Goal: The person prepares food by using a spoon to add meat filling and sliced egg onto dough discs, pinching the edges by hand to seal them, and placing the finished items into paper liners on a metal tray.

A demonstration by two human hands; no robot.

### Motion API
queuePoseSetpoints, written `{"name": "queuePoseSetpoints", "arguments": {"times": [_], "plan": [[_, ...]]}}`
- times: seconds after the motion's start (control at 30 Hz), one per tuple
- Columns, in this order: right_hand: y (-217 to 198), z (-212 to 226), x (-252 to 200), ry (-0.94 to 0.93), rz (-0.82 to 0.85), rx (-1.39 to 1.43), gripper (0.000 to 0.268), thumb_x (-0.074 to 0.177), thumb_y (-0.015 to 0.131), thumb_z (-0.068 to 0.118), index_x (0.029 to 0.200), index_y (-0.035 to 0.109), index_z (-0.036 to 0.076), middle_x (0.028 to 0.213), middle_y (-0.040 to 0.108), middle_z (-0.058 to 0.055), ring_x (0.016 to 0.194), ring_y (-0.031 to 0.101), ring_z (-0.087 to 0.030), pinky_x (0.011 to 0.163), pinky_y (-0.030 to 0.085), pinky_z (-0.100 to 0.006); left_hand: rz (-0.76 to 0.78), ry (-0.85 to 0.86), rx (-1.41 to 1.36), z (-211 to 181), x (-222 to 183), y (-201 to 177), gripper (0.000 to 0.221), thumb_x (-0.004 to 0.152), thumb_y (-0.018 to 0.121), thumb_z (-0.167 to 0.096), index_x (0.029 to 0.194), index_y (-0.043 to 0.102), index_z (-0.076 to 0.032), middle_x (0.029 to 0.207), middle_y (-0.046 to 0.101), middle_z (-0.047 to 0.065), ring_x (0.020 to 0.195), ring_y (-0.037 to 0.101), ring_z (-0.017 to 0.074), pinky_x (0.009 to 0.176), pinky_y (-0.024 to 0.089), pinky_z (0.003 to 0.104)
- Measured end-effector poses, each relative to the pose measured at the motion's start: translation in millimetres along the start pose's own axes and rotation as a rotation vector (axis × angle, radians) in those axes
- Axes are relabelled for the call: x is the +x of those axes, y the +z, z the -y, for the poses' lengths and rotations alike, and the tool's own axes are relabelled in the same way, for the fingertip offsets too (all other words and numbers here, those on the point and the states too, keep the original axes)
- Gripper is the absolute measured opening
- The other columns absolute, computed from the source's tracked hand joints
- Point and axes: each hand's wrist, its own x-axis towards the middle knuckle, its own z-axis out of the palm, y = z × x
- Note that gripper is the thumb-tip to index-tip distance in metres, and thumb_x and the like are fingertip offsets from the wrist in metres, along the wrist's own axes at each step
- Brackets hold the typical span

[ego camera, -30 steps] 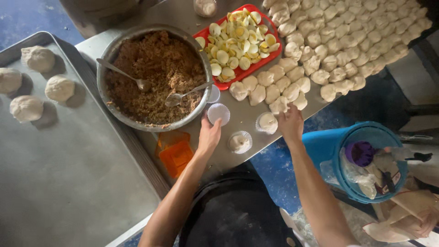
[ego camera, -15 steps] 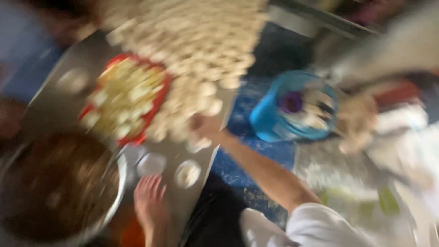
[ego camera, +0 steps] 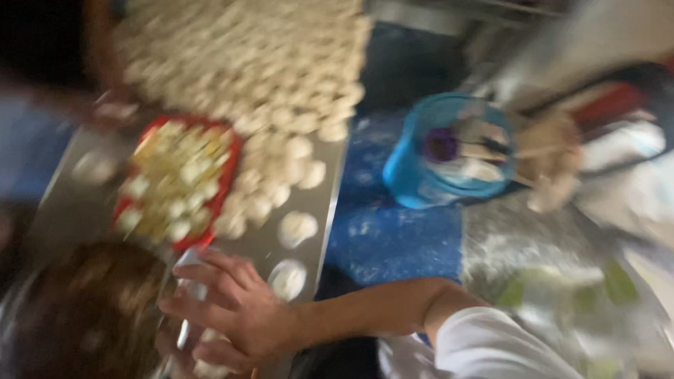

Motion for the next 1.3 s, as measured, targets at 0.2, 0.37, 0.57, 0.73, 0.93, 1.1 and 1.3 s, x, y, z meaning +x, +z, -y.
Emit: {"name": "queuePoseSetpoints", "arguments": {"times": [0.2, 0.37, 0.57, 0.73, 0.93, 1.1, 1.3], "plan": [[44, 66, 40, 0.141, -0.296, 0.147, 0.058, 0.101, 0.056, 0.054, 0.148, 0.053, 0.022, 0.169, 0.039, -0.012, 0.162, 0.029, -0.045, 0.13, 0.018, -0.071, -0.005, 0.359, 0.019, -32, -15, 93, 0.088, 0.099, 0.036, -0.076, 0.168, 0.024, -0.023, 0.175, 0.014, 0.016, 0.158, 0.018, 0.0381, 0.129, 0.015, 0.054], [61, 64, 35, 0.067, -0.325, 0.054, 0.074, 0.103, 0.054, 0.051, 0.161, 0.038, 0.008, 0.172, 0.026, -0.012, 0.164, 0.019, -0.036, 0.133, 0.015, -0.057, 0.213, 0.594, 0.253, -39, -28, 103, 0.077, 0.1, 0.038, -0.067, 0.159, 0.008, -0.028, 0.173, 0.004, 0.013, 0.162, 0.014, 0.039, 0.132, 0.015, 0.053], [42, 36, 48, 0.17, 0.118, 0.25, 0.065, 0.1, 0.057, 0.033, 0.156, 0.034, 0.011, 0.168, 0.026, -0.018, 0.158, 0.02, -0.037, 0.126, 0.017, -0.052, -0.098, -0.072, -0.016, -79, -26, 72, 0.086, 0.097, 0.025, -0.069, 0.166, 0.014, -0.019, 0.172, 0.021, 0.01, 0.157, 0.022, 0.0323, 0.121, 0.024, 0.048], [-11, 4, 33, -0.182, 0.47, 0.522, 0.049, 0.1, 0.065, 0.013, 0.145, 0.049, 0.007, 0.163, 0.041, -0.024, 0.154, 0.035, -0.038, 0.123, 0.03, -0.046, -0.195, -0.091, -0.082, -72, -40, 77, 0.077, 0.1, 0.029, -0.061, 0.163, 0.021, -0.019, 0.163, 0.035, 0.015, 0.146, 0.037, 0.0383, 0.119, 0.033, 0.051], [-61, -9, 19, 0.248, 0.732, 0.495, 0.019, 0.088, 0.073, 0.02, 0.099, 0.067, 0.005, 0.086, 0.071, -0.011, 0.079, 0.073, -0.027, 0.071, 0.057, -0.04, -0.087, -0.202, 0.17, -83, -32, 84, 0.059, 0.093, 0.064, -0.033, 0.143, 0.049, -0.006, 0.145, 0.055, 0.017, 0.13, 0.056, 0.0305, 0.109, 0.045, 0.046], [-78, -23, 27, 0.159, 0.713, 0.299, 0.022, 0.091, 0.075, 0.027, 0.1, 0.072, 0.007, 0.089, 0.075, -0.011, 0.084, 0.073, -0.028, 0.071, 0.056, -0.039, 0.242, -0.581, 1.166, -76, -45, 85, 0.04, 0.094, 0.069, -0.029, 0.124, 0.07, -0.004, 0.103, 0.078, 0.009, 0.093, 0.069, 0.0161, 0.084, 0.058, 0.033], [-93, -60, 62, 0.296, 0.557, 0.174, 0.03, 0.09, 0.069, 0.028, 0.113, 0.07, 0.008, 0.104, 0.076, -0.01, 0.093, 0.077, -0.024, 0.078, 0.06, -0.036, -0.494, -0.299, 0.427, -19, -15, 59, 0.044, 0.096, 0.061, -0.032, 0.123, 0.066, 0.003, 0.109, 0.076, 0.012, 0.095, 0.074, 0.0219, 0.085, 0.061, 0.038]]}}
